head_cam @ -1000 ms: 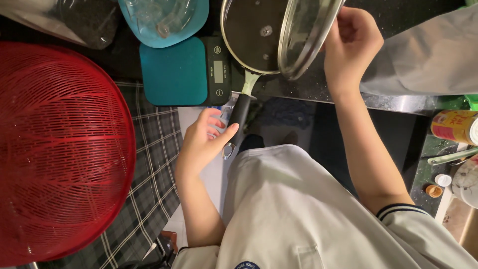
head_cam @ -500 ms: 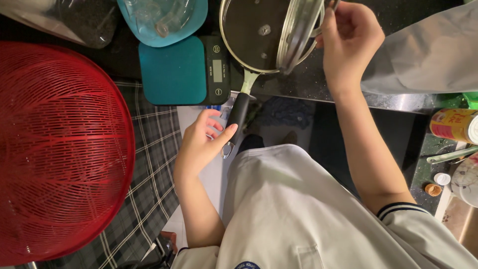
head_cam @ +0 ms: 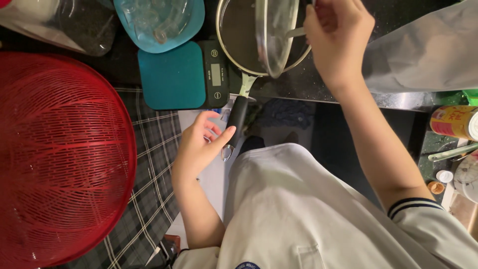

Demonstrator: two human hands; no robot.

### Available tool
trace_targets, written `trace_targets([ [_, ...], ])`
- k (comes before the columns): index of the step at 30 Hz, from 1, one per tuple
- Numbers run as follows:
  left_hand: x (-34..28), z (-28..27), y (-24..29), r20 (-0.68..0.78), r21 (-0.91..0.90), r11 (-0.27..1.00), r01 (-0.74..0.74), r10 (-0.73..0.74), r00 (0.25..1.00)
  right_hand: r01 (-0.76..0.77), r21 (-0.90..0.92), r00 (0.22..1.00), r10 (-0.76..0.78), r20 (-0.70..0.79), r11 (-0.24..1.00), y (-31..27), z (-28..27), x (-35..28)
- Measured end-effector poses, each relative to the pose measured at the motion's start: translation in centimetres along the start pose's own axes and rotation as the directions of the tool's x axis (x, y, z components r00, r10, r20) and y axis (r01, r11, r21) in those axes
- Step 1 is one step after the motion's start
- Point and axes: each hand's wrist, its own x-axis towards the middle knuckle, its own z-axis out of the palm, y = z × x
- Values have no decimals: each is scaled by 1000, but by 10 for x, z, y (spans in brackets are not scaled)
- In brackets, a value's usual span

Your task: Open a can of condensed milk and pour it into a pitcher.

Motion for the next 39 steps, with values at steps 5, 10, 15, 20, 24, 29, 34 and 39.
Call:
trace_targets([
  [5, -1, -6, 3, -20, 6, 1000, -3, 4, 1000, -217, 106, 973, 224, -62, 971, 13, 7, -13],
  [10, -3, -10, 6, -27, 21, 999, -49, 49, 998, -315, 225, 931, 346, -119, 922, 25, 8, -29],
  [15, -5, -18, 11, -11, -15, 986, -165, 164, 986, -290, 245, 922, 339, -189, 925, 36, 10, -47],
  [20, -15, -28, 19, 18, -54, 981, -187, 188, 982, -360, 434, 850, 482, -212, 826, 20, 10, -49],
  [24, -21, -34, 26, 38, -77, 968, -239, 242, 969, -402, 467, 807, 545, -226, 788, 9, 11, -54],
  [29, -31, -43, 33, 55, -89, 954, -285, 290, 955, -381, 430, 835, 505, -220, 818, -10, 3, -76],
  [34, -50, -39, 34, 55, -64, 942, -330, 334, 941, -424, 464, 767, 581, -272, 778, -47, -27, -112],
  [39, -78, -17, 37, 93, -54, 943, -327, 331, 939, -469, 402, 718, 605, -345, 786, -67, -71, -173],
])
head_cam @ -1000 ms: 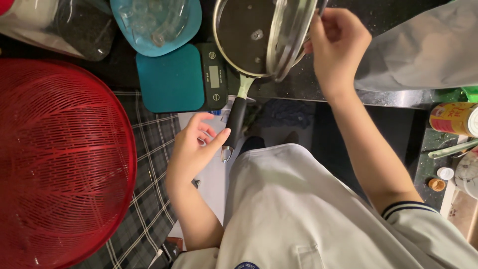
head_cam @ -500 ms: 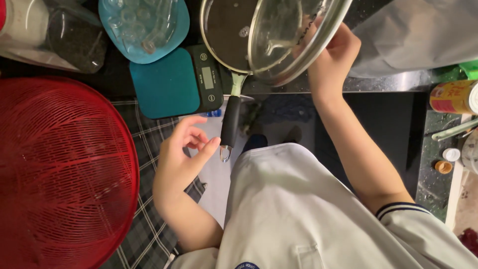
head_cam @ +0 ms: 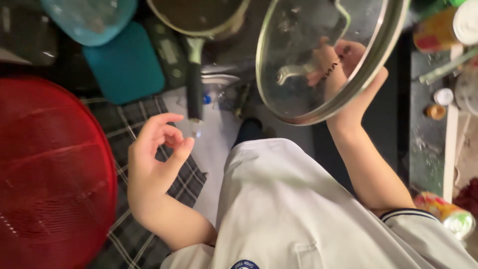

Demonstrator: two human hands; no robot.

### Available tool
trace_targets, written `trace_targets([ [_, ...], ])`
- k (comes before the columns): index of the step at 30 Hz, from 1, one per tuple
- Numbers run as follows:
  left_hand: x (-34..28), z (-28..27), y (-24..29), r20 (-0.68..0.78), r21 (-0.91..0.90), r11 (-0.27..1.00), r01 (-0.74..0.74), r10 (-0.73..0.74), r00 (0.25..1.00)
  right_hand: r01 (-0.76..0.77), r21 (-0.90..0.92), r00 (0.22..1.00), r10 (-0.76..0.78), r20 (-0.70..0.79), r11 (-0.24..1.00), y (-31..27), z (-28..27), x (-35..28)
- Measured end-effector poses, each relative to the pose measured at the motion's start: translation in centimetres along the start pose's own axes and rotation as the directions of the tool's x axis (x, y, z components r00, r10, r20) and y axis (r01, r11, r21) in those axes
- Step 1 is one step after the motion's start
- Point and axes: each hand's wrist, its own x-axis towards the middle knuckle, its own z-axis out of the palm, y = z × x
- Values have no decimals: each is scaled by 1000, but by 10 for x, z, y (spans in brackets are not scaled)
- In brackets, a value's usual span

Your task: Open a can of condensed milk and pour it into a pitcher.

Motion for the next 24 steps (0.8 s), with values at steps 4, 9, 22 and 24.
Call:
trace_targets([
  [4, -19, 30, 12, 75, 14, 1000, -19, 18, 997, -20, 30, 996, 23, -84, 999, 3, -49, -35],
  [9, -25, 64, 28, 168, 33, 999, -43, 37, 985, -107, 63, 972, 118, -203, 992, 14, -95, -65],
  [22, 21, 111, 94, 297, 193, 926, -324, 260, 919, -219, 194, 925, 267, -270, 956, 73, -149, -78],
  [24, 36, 115, 108, 292, 238, 889, -391, 319, 902, -220, 169, 921, 262, -290, 961, 80, -149, -74],
])
